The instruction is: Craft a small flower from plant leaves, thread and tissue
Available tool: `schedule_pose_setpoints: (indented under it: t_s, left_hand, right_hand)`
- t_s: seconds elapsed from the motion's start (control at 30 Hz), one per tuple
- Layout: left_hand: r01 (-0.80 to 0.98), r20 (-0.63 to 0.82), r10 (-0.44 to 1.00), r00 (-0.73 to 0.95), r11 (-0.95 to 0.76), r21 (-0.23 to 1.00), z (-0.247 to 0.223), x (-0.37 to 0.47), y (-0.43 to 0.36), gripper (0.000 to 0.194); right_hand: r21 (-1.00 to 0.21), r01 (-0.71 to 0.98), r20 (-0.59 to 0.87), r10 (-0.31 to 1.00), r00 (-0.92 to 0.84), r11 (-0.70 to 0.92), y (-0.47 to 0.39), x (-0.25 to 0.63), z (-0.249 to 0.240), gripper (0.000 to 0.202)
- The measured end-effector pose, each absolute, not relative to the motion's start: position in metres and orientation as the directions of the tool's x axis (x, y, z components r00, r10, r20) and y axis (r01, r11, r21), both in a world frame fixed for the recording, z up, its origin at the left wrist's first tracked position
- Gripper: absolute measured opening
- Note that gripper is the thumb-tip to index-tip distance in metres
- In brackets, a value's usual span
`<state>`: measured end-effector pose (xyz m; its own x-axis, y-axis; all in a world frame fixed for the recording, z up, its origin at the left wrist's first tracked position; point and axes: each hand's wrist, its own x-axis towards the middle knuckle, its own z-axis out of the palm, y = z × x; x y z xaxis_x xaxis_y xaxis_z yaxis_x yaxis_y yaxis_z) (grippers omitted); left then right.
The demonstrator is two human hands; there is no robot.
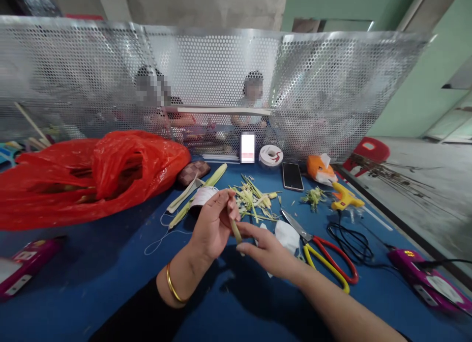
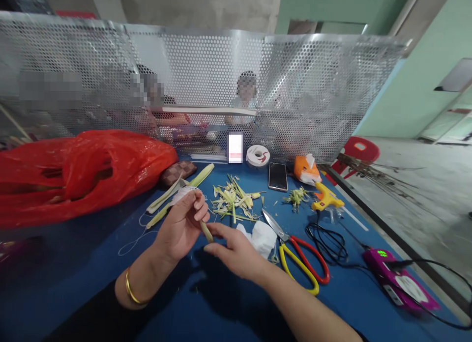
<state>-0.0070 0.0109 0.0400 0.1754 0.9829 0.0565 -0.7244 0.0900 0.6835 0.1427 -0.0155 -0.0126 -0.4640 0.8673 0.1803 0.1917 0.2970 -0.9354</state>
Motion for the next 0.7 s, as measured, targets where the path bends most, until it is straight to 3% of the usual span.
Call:
schedule_pose_setpoints:
  t_s: [0.1,0.17,0.23,0.3,0.37,0.43,0.5,0.57,0.63,0.7]
  left_hand:
    - [-0.761,0.043,0.983,0.179,0.111,0.639,0.040,-0.010,0.014,0.016]
    - [-0.763,0.034,0.990,0.133,0.081,0.641,0.039,-0.013,0.019,0.018]
    - [-0.728,0.022,0.999,0.037,0.012,0.685,0.037,-0.016,0.024,0.020]
    - [-0.635,0.017,0.996,-0.086,-0.068,0.770,0.033,-0.015,0.027,0.029]
    - [-0.491,-0.007,0.989,-0.150,-0.068,0.868,0.028,-0.010,0.026,0.041]
    - [-0.335,-0.077,0.994,-0.083,0.045,0.941,0.022,-0.003,0.021,0.046]
    - [-0.210,-0.147,0.986,0.073,0.159,0.965,0.015,0.005,0.014,0.040]
    - [-0.171,-0.143,0.982,0.127,0.164,0.972,0.010,0.011,0.008,0.031]
    - [-0.171,-0.104,0.991,0.089,0.118,0.978,0.007,0.012,0.006,0.027]
    - [-0.175,-0.094,0.995,0.040,0.100,0.979,0.006,0.010,0.008,0.026]
  right_hand:
    - [-0.995,0.082,0.017,0.897,-0.442,0.059,-0.018,0.132,-0.021,0.018]
    - [-0.998,-0.009,-0.059,0.918,-0.392,-0.068,-0.015,0.133,-0.021,0.026]
    - [-0.992,-0.085,-0.068,0.952,-0.299,-0.098,-0.012,0.137,-0.016,0.033]
    - [-0.994,-0.109,-0.012,0.991,-0.134,-0.027,-0.010,0.143,-0.008,0.032]
    - [-0.995,-0.042,0.084,0.996,0.042,0.085,-0.009,0.149,-0.002,0.027]
    - [-0.976,0.135,0.192,0.972,0.137,0.173,-0.011,0.153,-0.001,0.022]
    - [-0.913,0.343,0.277,0.952,0.130,0.219,-0.013,0.154,-0.004,0.018]
    - [-0.844,0.480,0.308,0.949,0.071,0.238,-0.017,0.152,-0.009,0.015]
    - [-0.825,0.507,0.294,0.956,0.011,0.248,-0.019,0.150,-0.012,0.016]
    - [-0.875,0.418,0.263,0.965,-0.017,0.246,-0.018,0.149,-0.013,0.020]
